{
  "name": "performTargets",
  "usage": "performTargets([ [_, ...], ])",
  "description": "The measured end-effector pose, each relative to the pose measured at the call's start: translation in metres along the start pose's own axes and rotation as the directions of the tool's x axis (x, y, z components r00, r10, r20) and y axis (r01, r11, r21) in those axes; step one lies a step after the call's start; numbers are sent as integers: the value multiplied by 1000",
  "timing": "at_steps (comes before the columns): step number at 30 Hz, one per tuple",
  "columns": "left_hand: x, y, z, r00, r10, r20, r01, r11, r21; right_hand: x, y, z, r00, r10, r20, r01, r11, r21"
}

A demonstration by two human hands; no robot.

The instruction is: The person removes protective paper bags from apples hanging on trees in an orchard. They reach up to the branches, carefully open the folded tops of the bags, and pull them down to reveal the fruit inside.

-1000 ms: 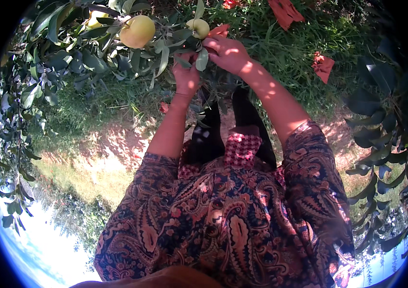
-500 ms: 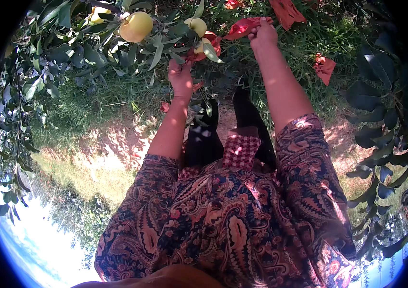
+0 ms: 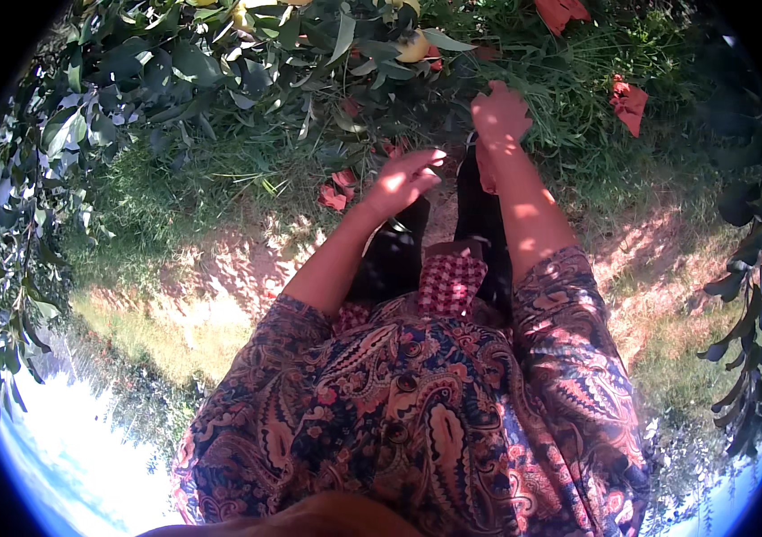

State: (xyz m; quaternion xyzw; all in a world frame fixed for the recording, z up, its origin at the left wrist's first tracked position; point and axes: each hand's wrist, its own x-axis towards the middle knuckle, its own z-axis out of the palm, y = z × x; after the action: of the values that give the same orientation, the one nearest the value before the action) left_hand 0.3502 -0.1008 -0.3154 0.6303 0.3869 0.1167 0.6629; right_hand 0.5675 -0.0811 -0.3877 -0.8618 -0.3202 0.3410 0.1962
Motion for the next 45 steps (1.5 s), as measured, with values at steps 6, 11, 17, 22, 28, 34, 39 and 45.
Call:
performTargets([
  [6, 12, -23, -101, 799, 92, -594, 57, 972, 227, -78, -71, 15, 894, -410, 178, 342, 884, 320],
  [11, 14, -37, -110, 873, -57, -485, 46, 998, -36, -63, -80, 71, 995, -97, 7, 83, 885, 458],
  [17, 7, -10, -45, 967, 154, -205, -136, 986, 99, -30, -16, 26, 971, 156, -180, -42, 856, 515],
  [22, 57, -3, 5, 895, 388, -220, -347, 916, 202, 20, -15, -6, 963, -209, -171, 268, 828, 493],
  [28, 126, -43, 22, 857, 457, -238, -335, 846, 415, 63, -13, 17, 974, -214, 79, 170, 911, 377],
  [34, 140, -87, 29, 761, 243, -602, -45, 945, 324, 85, 15, 28, 839, -541, -50, 530, 794, 300],
  [39, 142, -89, 39, 698, 152, -700, -14, 980, 199, 102, -29, -3, 535, -837, 115, 842, 539, 5],
  [45, 149, -99, 44, 641, 275, -717, -318, 945, 78, 141, -32, 26, -91, -990, -105, 996, -88, -28],
])
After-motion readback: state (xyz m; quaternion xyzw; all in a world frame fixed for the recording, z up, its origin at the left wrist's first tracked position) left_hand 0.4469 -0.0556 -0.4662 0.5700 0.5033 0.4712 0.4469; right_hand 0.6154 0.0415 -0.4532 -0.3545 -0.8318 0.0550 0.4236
